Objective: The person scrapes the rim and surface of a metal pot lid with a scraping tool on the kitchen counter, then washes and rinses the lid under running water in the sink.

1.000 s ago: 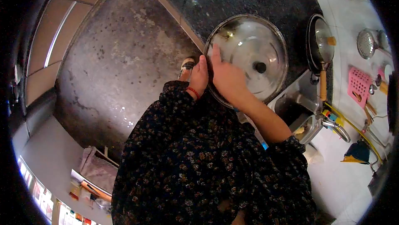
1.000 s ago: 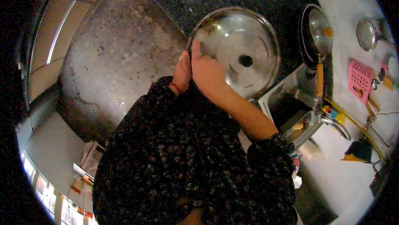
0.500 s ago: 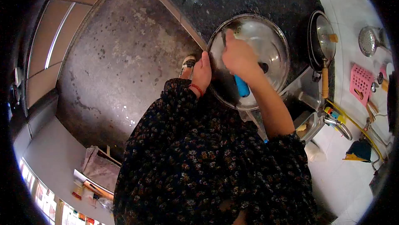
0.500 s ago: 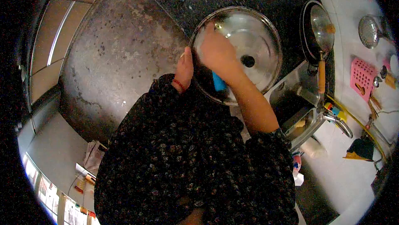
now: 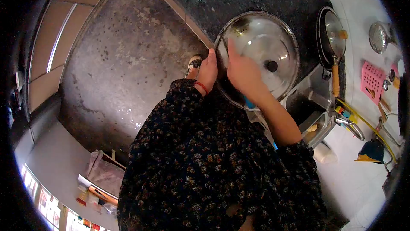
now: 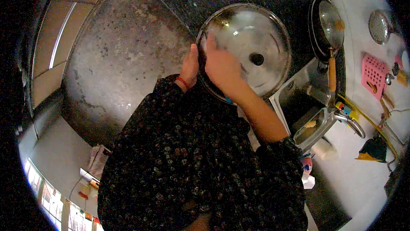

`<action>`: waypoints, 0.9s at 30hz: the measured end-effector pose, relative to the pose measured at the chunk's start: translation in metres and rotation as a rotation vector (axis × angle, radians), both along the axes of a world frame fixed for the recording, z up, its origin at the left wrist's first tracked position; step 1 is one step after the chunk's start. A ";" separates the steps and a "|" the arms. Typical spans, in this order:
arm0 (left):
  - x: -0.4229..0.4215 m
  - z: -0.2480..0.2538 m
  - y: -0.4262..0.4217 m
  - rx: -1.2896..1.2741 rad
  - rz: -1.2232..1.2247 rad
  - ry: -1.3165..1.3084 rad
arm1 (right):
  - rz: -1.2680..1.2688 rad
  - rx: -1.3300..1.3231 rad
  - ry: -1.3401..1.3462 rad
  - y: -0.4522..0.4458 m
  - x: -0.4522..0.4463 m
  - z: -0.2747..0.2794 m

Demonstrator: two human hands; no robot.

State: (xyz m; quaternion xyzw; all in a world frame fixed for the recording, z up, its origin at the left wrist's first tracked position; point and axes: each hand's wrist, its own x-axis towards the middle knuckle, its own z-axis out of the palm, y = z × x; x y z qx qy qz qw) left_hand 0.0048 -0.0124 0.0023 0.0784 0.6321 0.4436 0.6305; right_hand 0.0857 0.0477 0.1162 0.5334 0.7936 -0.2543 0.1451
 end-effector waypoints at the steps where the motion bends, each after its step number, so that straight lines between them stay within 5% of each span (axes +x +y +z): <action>1: 0.002 -0.008 -0.001 0.006 -0.039 0.068 | -0.041 0.027 0.017 0.004 -0.001 -0.004; 6: 0.000 0.014 0.004 -0.034 -0.074 0.112 | -0.165 0.047 0.033 0.009 -0.009 -0.008; 14: 0.004 -0.037 -0.003 0.019 -0.092 -0.005 | 0.132 0.032 -0.043 -0.012 0.000 -0.001; 18: -0.002 -0.022 -0.001 -0.017 -0.077 -0.160 | 0.250 0.056 -0.109 -0.025 0.003 0.001; 27: 0.000 -0.036 -0.001 -0.059 -0.072 -0.083 | 0.193 0.105 -0.134 -0.054 0.009 -0.008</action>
